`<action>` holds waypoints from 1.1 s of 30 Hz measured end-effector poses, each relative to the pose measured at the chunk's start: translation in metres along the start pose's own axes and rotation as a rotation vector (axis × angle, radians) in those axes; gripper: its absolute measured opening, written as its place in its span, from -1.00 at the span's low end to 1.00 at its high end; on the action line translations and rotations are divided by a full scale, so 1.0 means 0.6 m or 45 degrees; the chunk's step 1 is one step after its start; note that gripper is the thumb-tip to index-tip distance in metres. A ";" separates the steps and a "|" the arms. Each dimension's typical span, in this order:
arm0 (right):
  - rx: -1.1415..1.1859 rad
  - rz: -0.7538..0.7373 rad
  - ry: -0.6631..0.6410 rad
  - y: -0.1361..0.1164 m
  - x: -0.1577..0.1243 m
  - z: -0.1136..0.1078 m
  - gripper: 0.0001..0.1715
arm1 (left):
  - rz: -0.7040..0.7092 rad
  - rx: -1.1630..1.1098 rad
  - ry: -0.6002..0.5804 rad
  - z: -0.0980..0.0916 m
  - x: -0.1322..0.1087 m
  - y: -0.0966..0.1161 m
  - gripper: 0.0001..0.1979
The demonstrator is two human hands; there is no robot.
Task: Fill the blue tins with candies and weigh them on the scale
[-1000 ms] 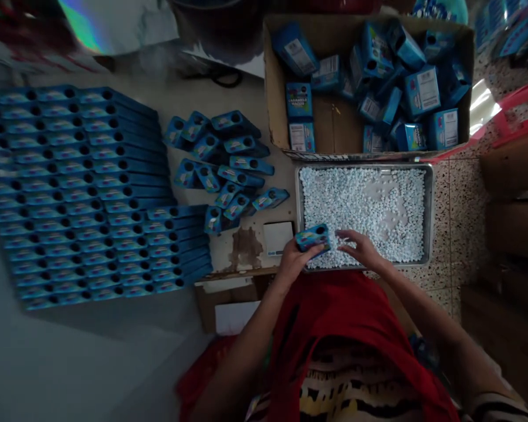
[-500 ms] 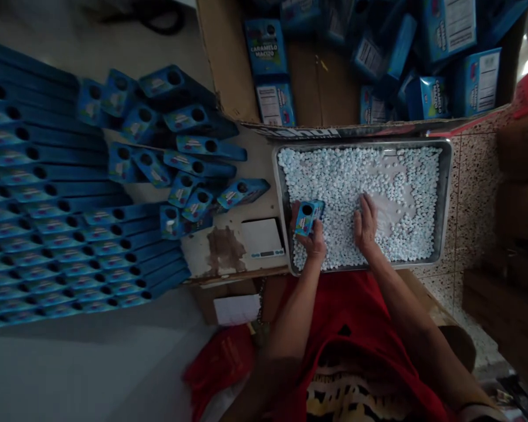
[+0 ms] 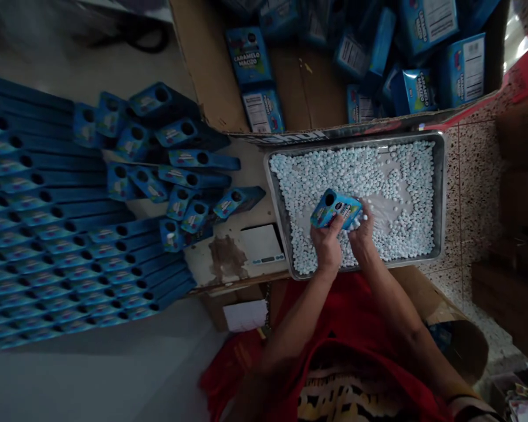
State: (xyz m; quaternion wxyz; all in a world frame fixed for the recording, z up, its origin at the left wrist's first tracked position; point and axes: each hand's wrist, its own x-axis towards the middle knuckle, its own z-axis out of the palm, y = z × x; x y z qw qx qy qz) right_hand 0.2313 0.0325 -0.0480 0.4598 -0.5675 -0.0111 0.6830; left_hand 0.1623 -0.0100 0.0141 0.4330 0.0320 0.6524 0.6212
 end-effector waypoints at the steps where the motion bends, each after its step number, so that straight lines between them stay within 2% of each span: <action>1: 0.044 0.052 -0.014 -0.010 0.002 0.005 -0.81 | 0.087 0.131 -0.037 -0.016 0.005 0.023 -0.55; 3: 0.143 0.149 -0.032 -0.032 0.001 0.015 -0.85 | 0.303 0.415 -0.093 -0.051 0.026 0.061 -0.57; 5: 0.225 0.202 -0.072 -0.057 -0.013 0.026 -0.84 | 0.516 0.696 -0.162 -0.083 0.055 0.085 -0.61; 7: 0.315 0.219 -0.177 -0.080 -0.037 0.042 -0.82 | 0.665 0.924 -0.265 -0.105 0.079 0.094 -0.64; 9: 0.371 0.204 -0.333 -0.099 -0.066 0.065 -0.80 | 0.732 1.061 -0.366 -0.114 0.092 0.092 -0.63; 12: 0.292 0.093 -0.525 -0.116 -0.100 0.105 -0.77 | 0.754 1.097 -0.454 -0.110 0.089 0.087 -0.59; 16: 0.124 -0.068 -0.637 -0.124 -0.121 0.146 -0.70 | 0.752 1.029 -0.488 -0.101 0.076 0.089 -0.59; 21: 0.019 -0.191 -0.639 -0.127 -0.130 0.164 -0.67 | 0.693 0.993 -0.456 -0.100 0.078 0.094 -0.57; 28: -0.039 -0.267 -0.692 -0.142 -0.156 0.182 -0.66 | 0.607 0.939 -0.447 -0.096 0.081 0.099 -0.63; 33: -0.133 -0.291 -0.642 -0.149 -0.171 0.192 -0.48 | 0.562 0.844 -0.435 -0.094 0.081 0.098 -0.61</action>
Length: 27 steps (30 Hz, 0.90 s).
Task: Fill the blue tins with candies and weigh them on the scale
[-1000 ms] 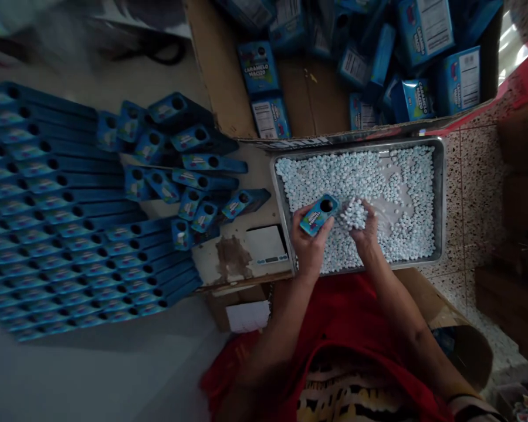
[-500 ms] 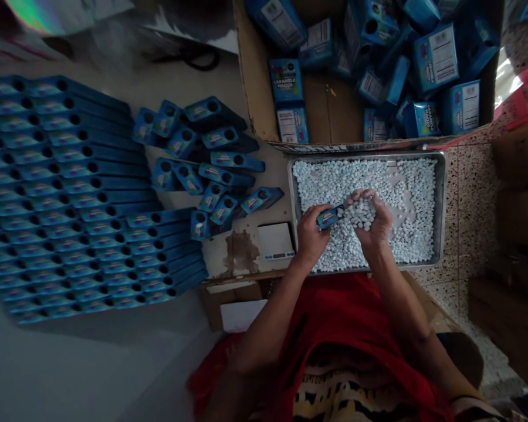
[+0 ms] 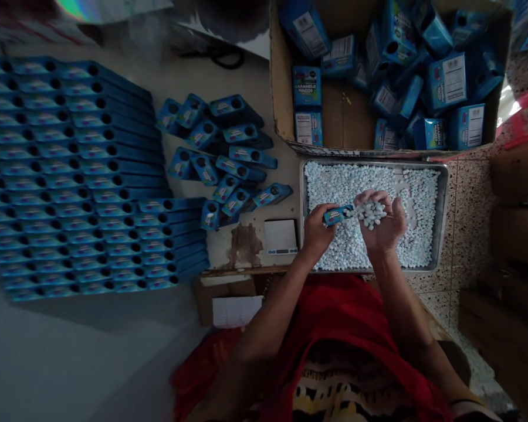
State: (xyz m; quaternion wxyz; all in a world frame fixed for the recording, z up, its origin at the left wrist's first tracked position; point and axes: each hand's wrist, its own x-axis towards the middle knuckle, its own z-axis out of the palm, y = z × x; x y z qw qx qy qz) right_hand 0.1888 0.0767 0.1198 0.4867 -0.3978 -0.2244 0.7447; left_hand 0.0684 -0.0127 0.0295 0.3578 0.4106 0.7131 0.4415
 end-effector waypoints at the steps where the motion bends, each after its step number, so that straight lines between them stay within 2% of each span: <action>1: -0.037 -0.001 0.013 0.000 -0.001 0.001 -0.46 | 0.000 -0.009 0.001 0.000 0.000 0.000 -0.60; 7: -0.215 -0.080 0.064 0.005 -0.002 0.011 -0.44 | -0.034 0.000 0.023 0.002 0.000 -0.005 -0.57; 14: -0.217 -0.206 0.001 0.017 -0.007 0.015 -0.44 | -0.033 0.010 0.051 0.011 0.001 -0.011 -0.58; 22: -0.337 -0.149 0.022 0.061 -0.016 0.004 -0.45 | -0.020 0.006 0.073 0.018 0.004 -0.012 -0.62; 25: -0.288 -0.102 -0.036 0.076 -0.023 -0.010 -0.44 | -0.030 -0.015 0.059 0.013 0.001 -0.015 -0.63; 27: -0.325 -0.117 -0.036 0.074 -0.014 -0.042 -0.49 | -0.018 -0.048 0.032 0.005 0.004 -0.022 -0.64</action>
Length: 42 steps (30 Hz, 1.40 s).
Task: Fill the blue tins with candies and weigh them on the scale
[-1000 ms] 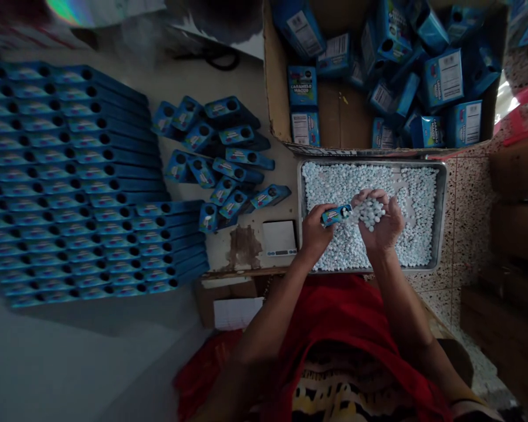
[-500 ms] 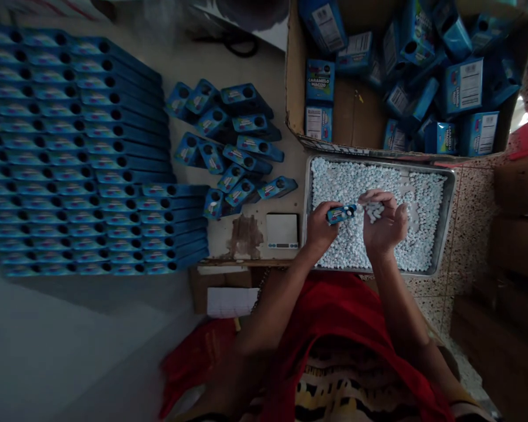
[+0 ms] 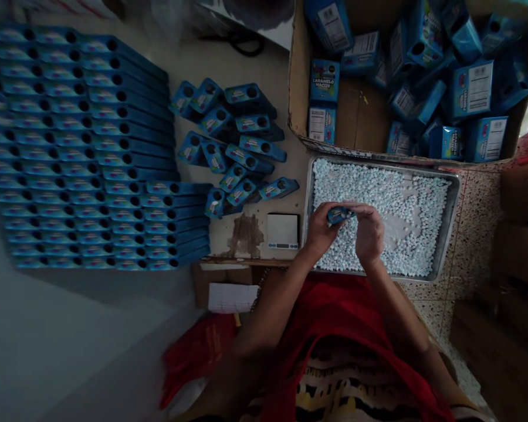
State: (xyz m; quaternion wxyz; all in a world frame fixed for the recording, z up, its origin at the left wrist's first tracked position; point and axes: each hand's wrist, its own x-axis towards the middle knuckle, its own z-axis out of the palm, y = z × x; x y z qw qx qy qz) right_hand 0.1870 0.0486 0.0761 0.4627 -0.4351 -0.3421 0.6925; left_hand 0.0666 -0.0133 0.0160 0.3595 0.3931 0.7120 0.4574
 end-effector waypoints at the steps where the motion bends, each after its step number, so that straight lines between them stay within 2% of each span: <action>1: -0.079 -0.050 0.036 0.002 0.011 -0.026 -0.52 | 0.010 -0.024 -0.012 -0.004 0.004 -0.006 -0.63; 3: -0.378 -0.223 0.179 0.008 0.047 -0.094 -0.57 | 0.018 -0.104 -0.016 -0.008 0.018 -0.027 -0.58; 5: -0.807 -0.346 0.324 0.018 0.095 -0.167 -0.57 | 0.001 -0.218 0.034 0.000 0.038 -0.056 -0.51; 7: -1.123 -0.357 0.359 0.036 0.139 -0.221 -0.58 | -0.041 -0.325 0.166 0.022 0.055 -0.087 -0.43; 8: -1.206 -0.346 0.334 0.048 0.156 -0.234 -0.57 | -0.061 -0.354 0.248 0.037 0.062 -0.101 -0.40; 10: -1.215 -0.315 0.254 0.074 0.173 -0.234 -0.54 | -0.087 -0.380 0.386 0.073 0.067 -0.116 -0.36; 13: -1.002 -0.226 0.247 0.106 0.164 -0.187 -0.58 | -0.093 -0.472 0.420 0.128 0.060 -0.109 -0.35; 17: -0.634 -0.132 0.416 0.119 0.126 -0.135 -0.68 | -0.230 -0.740 0.322 0.194 0.043 -0.065 -0.30; 19: -0.464 -0.156 0.531 0.118 0.112 -0.133 -0.72 | -0.343 -0.877 0.233 0.217 0.035 -0.039 -0.30; 21: -0.248 -0.111 0.622 0.116 0.103 -0.141 -0.76 | -0.421 -0.989 0.136 0.225 0.026 -0.014 -0.32; 22: -0.110 -0.034 0.650 0.116 0.100 -0.147 -0.75 | -0.439 -1.012 0.088 0.221 0.019 0.000 -0.34; 24: 0.202 0.170 0.687 0.115 0.097 -0.156 -0.67 | -0.446 -0.970 -0.001 0.193 0.004 0.027 -0.40; 26: 0.502 0.361 0.720 0.109 0.093 -0.160 -0.69 | -0.396 -0.829 -0.099 0.144 -0.011 0.053 -0.46; 28: 0.690 0.481 0.715 0.094 0.086 -0.158 -0.76 | -0.258 -0.621 -0.177 0.085 -0.021 0.072 -0.52; 30: 0.800 0.557 0.613 0.067 0.074 -0.152 -0.77 | -0.080 -0.360 -0.198 0.034 -0.025 0.078 -0.57; 32: 0.874 0.558 0.454 0.030 0.060 -0.139 -0.76 | 0.059 -0.088 -0.178 -0.001 -0.022 0.070 -0.63; 34: 0.899 0.507 0.299 -0.008 0.043 -0.117 -0.73 | 0.140 0.106 -0.157 -0.016 -0.017 0.054 -0.68; 37: 0.754 0.379 0.168 -0.049 0.023 -0.075 -0.72 | 0.214 0.173 -0.145 -0.013 -0.016 0.036 -0.70; 42: 0.405 0.171 0.061 -0.064 0.007 -0.025 -0.72 | 0.199 0.141 -0.139 0.001 -0.031 0.043 -0.69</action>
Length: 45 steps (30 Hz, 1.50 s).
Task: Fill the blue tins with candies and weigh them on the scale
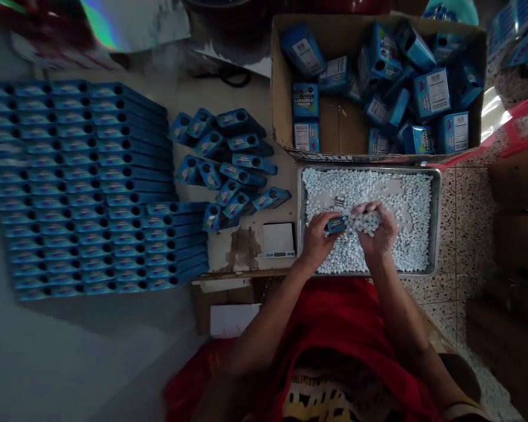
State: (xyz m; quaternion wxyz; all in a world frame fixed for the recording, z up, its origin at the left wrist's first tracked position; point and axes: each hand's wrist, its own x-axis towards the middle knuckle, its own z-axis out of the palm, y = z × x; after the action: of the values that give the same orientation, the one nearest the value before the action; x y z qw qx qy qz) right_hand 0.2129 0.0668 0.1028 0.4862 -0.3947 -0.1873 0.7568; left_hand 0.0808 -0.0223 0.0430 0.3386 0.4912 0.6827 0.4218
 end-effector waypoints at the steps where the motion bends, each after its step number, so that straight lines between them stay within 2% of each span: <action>1: -0.067 -0.031 -0.011 0.002 -0.001 0.003 -0.70 | -0.010 -0.001 0.000 0.000 -0.002 0.003 -0.69; 9: -0.285 -0.285 -0.141 0.022 -0.010 0.006 -0.50 | -0.056 0.020 0.032 -0.006 -0.011 -0.001 -0.69; 12: -0.314 -0.313 -0.106 0.036 -0.016 0.009 -0.48 | -0.070 0.045 0.031 -0.004 -0.013 0.001 -0.67; 15: -0.262 -0.280 0.009 0.037 -0.014 0.002 -0.47 | -0.047 0.077 0.004 0.000 -0.012 -0.001 -0.63; 18: -0.009 -0.103 0.191 0.021 0.001 -0.035 -0.50 | -0.018 0.078 -0.055 0.000 -0.007 -0.015 -0.58; 21: 0.137 0.159 0.378 0.003 0.017 -0.100 -0.71 | -0.057 0.063 -0.029 0.001 -0.003 -0.040 -0.57; 24: -0.010 0.316 0.616 0.002 0.014 -0.162 -0.84 | -0.139 -0.015 -0.034 0.008 -0.002 -0.060 -0.58; 26: -0.159 0.364 0.676 0.010 0.001 -0.188 -0.85 | -0.219 -0.101 -0.043 0.013 -0.004 -0.067 -0.60; 30: -0.367 0.376 0.618 0.031 -0.018 -0.202 -0.65 | -0.353 -0.250 -0.023 0.005 -0.010 -0.071 -0.62; 34: -0.495 0.329 0.519 0.037 0.001 -0.185 -0.55 | -0.476 -0.465 0.000 -0.026 -0.009 -0.071 -0.56; 37: -0.656 0.358 0.383 0.030 0.022 -0.167 -0.53 | -0.573 -0.672 -0.001 -0.046 -0.006 -0.068 -0.50; 39: -0.882 0.400 0.241 0.019 0.028 -0.152 -0.59 | -0.595 -0.783 0.004 -0.054 -0.004 -0.065 -0.47; 41: -1.231 0.418 0.047 0.004 0.028 -0.135 -0.73 | -0.602 -0.831 0.003 -0.058 -0.002 -0.064 -0.48; 43: -1.557 0.355 -0.153 -0.014 0.024 -0.111 -0.86 | -0.594 -0.811 -0.001 -0.060 -0.001 -0.065 -0.49; 45: -1.794 0.207 -0.370 -0.030 0.019 -0.080 -0.86 | -0.582 -0.749 -0.006 -0.061 0.000 -0.067 -0.50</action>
State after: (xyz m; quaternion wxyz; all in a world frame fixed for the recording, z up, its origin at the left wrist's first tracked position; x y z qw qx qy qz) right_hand 0.2582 0.0802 0.0804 0.0288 -0.5225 -0.6634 0.5349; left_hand 0.0332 -0.0376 0.0217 0.5523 0.2088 0.6237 0.5123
